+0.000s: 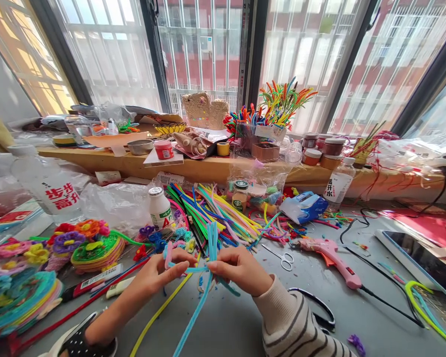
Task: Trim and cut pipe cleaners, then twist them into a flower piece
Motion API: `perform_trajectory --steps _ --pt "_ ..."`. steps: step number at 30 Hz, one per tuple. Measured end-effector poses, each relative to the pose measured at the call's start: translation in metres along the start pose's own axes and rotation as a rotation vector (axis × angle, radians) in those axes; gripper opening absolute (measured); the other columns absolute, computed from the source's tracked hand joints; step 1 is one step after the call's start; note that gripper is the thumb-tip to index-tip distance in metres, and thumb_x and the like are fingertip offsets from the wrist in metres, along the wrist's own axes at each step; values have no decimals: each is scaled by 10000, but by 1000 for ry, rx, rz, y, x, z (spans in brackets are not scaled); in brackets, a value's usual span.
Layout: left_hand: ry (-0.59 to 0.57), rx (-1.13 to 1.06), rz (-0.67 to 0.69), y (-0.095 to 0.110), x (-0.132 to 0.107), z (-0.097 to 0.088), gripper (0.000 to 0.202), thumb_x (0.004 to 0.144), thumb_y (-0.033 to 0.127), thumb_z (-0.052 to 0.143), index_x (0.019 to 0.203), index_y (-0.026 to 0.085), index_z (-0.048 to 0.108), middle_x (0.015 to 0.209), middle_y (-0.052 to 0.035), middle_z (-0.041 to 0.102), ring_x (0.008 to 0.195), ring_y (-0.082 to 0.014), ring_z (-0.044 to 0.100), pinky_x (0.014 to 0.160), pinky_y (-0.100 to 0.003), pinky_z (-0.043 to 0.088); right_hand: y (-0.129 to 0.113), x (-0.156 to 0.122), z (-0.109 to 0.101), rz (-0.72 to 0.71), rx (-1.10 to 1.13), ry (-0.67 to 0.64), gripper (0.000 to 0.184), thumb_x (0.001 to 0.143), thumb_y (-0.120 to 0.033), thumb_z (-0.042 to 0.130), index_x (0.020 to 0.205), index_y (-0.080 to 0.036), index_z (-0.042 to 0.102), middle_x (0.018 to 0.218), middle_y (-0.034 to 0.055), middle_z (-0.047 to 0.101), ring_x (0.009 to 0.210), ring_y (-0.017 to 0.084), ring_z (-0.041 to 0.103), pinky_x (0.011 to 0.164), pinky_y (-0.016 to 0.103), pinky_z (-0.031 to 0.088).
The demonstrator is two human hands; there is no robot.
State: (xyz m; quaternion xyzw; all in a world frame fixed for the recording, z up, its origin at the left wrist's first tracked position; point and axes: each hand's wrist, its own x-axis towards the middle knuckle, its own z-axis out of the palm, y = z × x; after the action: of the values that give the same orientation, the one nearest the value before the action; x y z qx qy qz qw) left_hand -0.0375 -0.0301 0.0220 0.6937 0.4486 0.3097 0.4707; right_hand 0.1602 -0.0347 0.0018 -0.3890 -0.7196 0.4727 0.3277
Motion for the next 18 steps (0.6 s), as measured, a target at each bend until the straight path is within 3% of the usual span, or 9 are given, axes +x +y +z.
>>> perform_trajectory --steps 3,6,8,9,11,13,14,18 --pt "74 -331 -65 -3 0 -3 268 645 376 546 754 146 634 758 -52 631 764 -200 554 696 -273 409 -5 -1 10 -40 -43 -134 352 746 -385 483 541 -109 557 493 -27 406 460 60 361 419 184 263" --pt "271 -664 -89 -8 1 -7 274 661 369 538 808 154 620 761 -38 614 711 -147 545 688 -257 418 -6 0 12 -73 -93 -143 352 757 -370 476 546 -106 577 498 -28 403 472 60 362 425 184 259" --pt "324 -725 -114 -9 3 -8 267 650 327 565 863 168 597 737 -14 598 665 -114 533 656 -235 418 -6 0 11 -77 -117 -132 355 764 -362 468 544 -106 580 495 -29 397 478 63 367 432 184 264" --pt "298 -693 -129 -9 4 -7 276 636 307 584 876 169 587 711 -4 591 638 -106 528 630 -227 416 -6 0 10 -82 -132 -130 351 764 -355 469 544 -106 582 496 -28 400 485 66 374 441 183 270" --pt "119 -540 -157 -9 5 0 281 579 294 631 815 148 589 621 7 573 578 -114 519 543 -223 401 -6 -1 12 -91 -159 -141 327 762 -336 478 555 -109 589 512 -24 425 499 69 390 458 181 284" --pt "-97 -386 -133 -9 6 8 211 529 289 658 608 119 562 522 16 540 521 -110 496 505 -219 377 -7 -1 17 -95 -179 -162 295 763 -314 481 581 -113 599 535 -19 457 506 69 407 469 175 296" --pt "-141 -339 -144 -9 6 13 219 531 303 649 534 122 526 474 27 517 492 -101 481 496 -215 366 -7 -2 19 -94 -187 -168 282 763 -304 480 593 -115 602 541 -18 468 506 69 414 470 172 300" --pt "-24 -257 -173 -12 5 21 280 535 310 635 465 160 410 408 70 447 451 -79 442 461 -192 337 -5 0 29 -75 -225 -92 287 735 -320 516 541 -116 575 484 -29 451 465 63 401 441 168 288"
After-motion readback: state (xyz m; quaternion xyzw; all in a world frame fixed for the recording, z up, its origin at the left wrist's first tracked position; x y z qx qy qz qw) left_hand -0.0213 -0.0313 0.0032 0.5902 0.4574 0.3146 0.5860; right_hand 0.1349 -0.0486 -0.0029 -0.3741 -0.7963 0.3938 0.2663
